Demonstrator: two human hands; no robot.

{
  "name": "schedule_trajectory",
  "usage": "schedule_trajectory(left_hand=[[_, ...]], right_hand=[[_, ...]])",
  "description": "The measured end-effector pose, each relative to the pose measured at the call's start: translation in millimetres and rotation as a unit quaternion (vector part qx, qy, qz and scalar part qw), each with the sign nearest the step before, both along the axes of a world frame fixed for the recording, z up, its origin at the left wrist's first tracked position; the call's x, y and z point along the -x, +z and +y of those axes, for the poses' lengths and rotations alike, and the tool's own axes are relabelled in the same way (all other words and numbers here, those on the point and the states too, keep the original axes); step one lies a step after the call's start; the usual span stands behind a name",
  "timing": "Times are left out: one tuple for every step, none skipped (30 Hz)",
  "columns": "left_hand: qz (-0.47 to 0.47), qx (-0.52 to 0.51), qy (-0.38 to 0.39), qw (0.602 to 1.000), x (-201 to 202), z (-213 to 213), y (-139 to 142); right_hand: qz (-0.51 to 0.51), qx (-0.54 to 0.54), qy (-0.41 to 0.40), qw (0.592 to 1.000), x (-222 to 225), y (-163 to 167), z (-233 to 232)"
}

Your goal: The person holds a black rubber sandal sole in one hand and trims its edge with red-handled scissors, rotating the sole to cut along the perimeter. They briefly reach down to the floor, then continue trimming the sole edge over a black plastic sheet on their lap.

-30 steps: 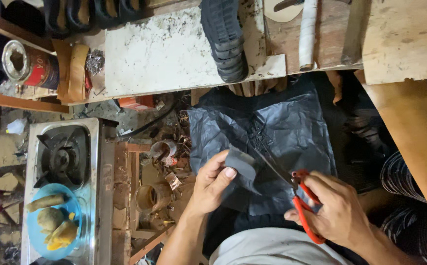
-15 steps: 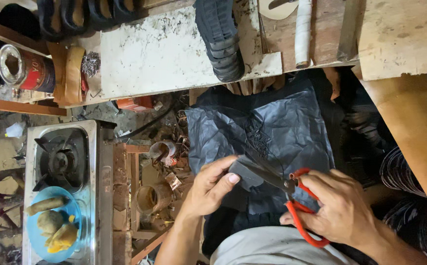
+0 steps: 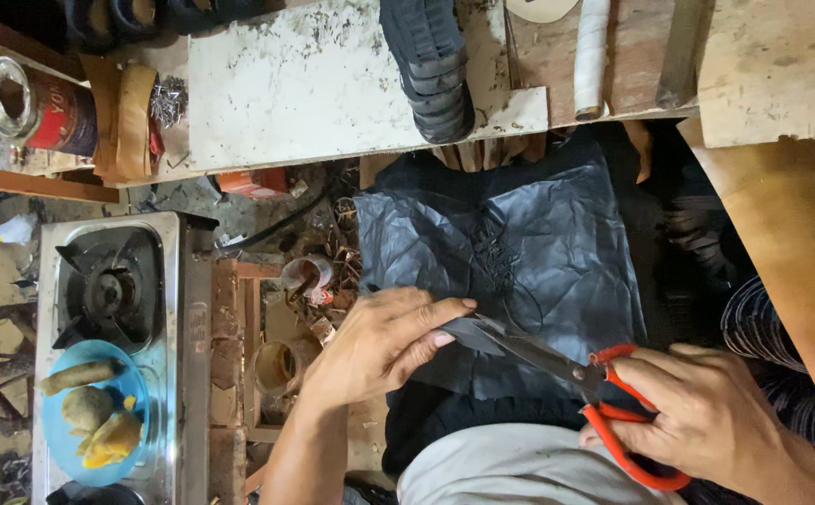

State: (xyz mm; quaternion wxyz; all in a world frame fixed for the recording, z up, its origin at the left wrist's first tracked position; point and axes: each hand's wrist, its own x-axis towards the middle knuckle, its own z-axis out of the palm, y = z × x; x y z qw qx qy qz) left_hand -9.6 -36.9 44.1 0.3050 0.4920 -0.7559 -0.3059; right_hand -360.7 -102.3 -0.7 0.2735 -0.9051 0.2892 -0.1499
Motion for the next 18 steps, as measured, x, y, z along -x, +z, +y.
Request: schedule_trajectory(left_hand=[[-0.021, 0.017, -0.006, 1.000, -0.9, -0.4, 2.1], [-0.034, 0.022, -0.009, 0.999, -1.5, -0.6, 4.0], [-0.048, 0.026, -0.012, 0.998, -1.7, -0.4, 5.5], [-0.061, 0.029, -0.015, 0.998, -1.9, -0.2, 7.0], [-0.071, 0.031, -0.017, 0.997, -1.7, -0.4, 7.7], [-0.081, 0.033, -0.019, 0.996, -1.4, -0.6, 8.0], [-0.092, 0.035, -0.022, 0.995, -1.1, -0.7, 7.7], [-0.090, 0.026, -0.022, 0.995, -1.3, -0.7, 7.3], [-0.089, 0.018, -0.022, 0.996, -1.8, -0.7, 6.5], [-0.087, 0.010, -0.022, 0.996, -2.3, -0.7, 5.2], [-0.075, 0.004, -0.016, 0.997, -2.9, -0.2, 3.5], [-0.064, -0.003, -0.008, 0.998, -3.7, 1.1, 2.2], [-0.053, -0.010, -0.001, 0.999, -4.6, 2.4, 0.3], [-0.033, -0.025, 0.014, 0.999, -5.4, 3.3, -2.3], [-0.012, -0.039, 0.028, 0.999, -6.2, 4.3, -5.2], [0.009, -0.053, 0.043, 0.998, -7.3, 5.6, -8.2], [0.097, -0.033, 0.045, 0.994, -6.1, 6.2, -13.0], [0.184, -0.012, 0.046, 0.982, -2.3, 6.2, -19.5]], right_hand=[[0.011, 0.009, 0.010, 1.000, 3.5, 0.2, -1.0], [0.022, 0.018, 0.020, 0.999, 6.5, -0.1, -2.1], [0.053, -0.002, 0.019, 0.998, 9.1, -1.0, -3.3], [0.084, -0.022, 0.017, 0.996, 11.2, -1.6, -4.4], [0.115, -0.041, 0.016, 0.992, 12.7, -2.7, -4.6], [0.092, -0.026, 0.018, 0.995, 13.6, -4.1, -4.2], [0.070, -0.010, 0.020, 0.997, 14.6, -5.4, -3.6], [0.047, 0.005, 0.022, 0.999, 15.0, -6.4, -3.1], [0.034, 0.005, 0.020, 0.999, 14.8, -7.9, -2.5], [0.022, 0.006, 0.019, 1.000, 14.1, -9.5, -2.0], [0.010, 0.006, 0.018, 1.000, 13.3, -11.1, -2.0], [0.018, -0.022, -0.005, 1.000, 12.2, -11.7, -1.6], [0.027, -0.049, -0.028, 0.998, 10.7, -12.1, -0.7], [0.035, -0.076, -0.052, 0.995, 8.7, -12.1, -0.4], [0.034, -0.085, -0.072, 0.993, 5.8, -12.3, -0.8], [0.033, -0.094, -0.091, 0.991, 1.5, -11.9, -1.3], [0.031, -0.102, -0.110, 0.988, -2.3, -10.7, -2.5], [0.028, -0.106, -0.121, 0.987, -6.3, -8.7, -3.4]])
